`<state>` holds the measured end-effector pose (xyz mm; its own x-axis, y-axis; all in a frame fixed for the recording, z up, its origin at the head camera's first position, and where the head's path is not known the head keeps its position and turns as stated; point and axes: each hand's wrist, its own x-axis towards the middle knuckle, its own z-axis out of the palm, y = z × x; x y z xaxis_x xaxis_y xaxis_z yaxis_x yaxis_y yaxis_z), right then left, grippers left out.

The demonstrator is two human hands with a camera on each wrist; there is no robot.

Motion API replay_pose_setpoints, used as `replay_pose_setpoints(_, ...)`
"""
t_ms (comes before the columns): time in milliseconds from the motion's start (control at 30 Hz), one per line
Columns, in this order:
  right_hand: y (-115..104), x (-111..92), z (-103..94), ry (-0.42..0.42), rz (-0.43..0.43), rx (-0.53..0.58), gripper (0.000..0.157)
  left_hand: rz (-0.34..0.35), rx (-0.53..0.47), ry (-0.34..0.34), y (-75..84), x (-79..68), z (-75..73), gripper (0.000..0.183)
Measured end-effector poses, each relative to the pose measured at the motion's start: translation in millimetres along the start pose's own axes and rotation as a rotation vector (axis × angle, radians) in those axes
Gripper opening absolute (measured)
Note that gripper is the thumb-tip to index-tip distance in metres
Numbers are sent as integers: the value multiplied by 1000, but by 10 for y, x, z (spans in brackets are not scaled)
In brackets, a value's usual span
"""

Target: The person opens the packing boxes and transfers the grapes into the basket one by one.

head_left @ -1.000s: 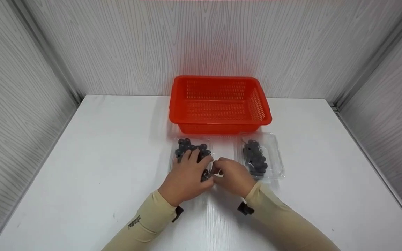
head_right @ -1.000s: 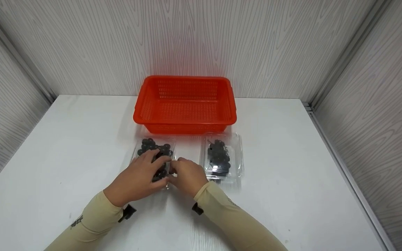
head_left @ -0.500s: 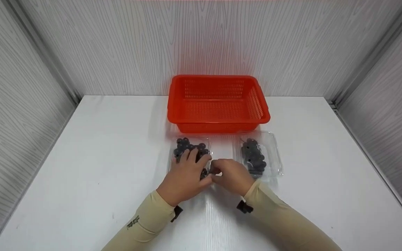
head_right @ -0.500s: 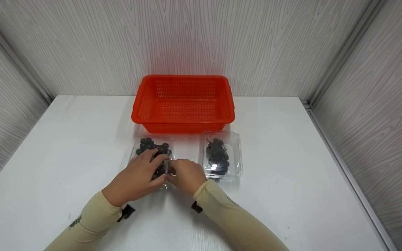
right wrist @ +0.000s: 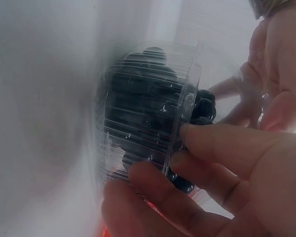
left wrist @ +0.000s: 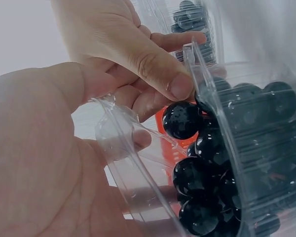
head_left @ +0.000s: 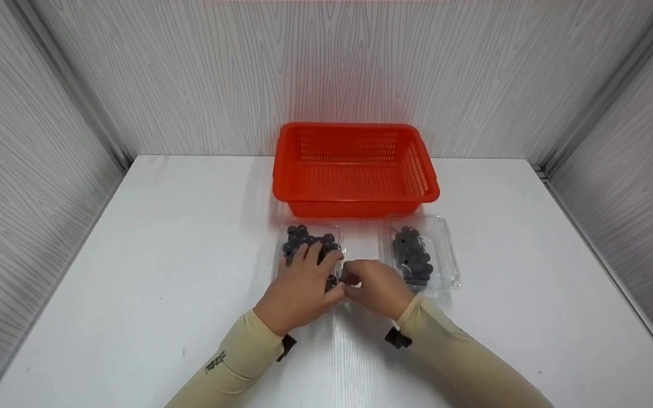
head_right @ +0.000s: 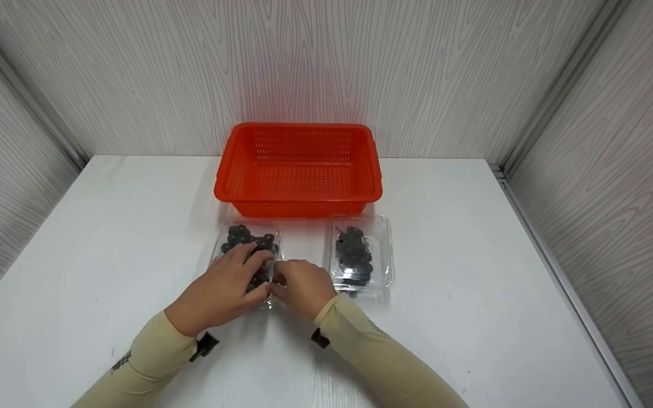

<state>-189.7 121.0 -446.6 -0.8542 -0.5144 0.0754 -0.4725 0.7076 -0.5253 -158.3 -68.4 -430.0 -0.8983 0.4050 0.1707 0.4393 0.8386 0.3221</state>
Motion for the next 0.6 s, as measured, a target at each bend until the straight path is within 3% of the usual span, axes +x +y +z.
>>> replay_pose_setpoints(300, 8, -10, -8, 20, -53, -14, 7, -10, -17, 8, -6, -4, 1, 47)
replay_pose_setpoints(600, -3, -16, -2, 13, -34, -22, 6, -9, -24, 7, -6, -8, -6, 46)
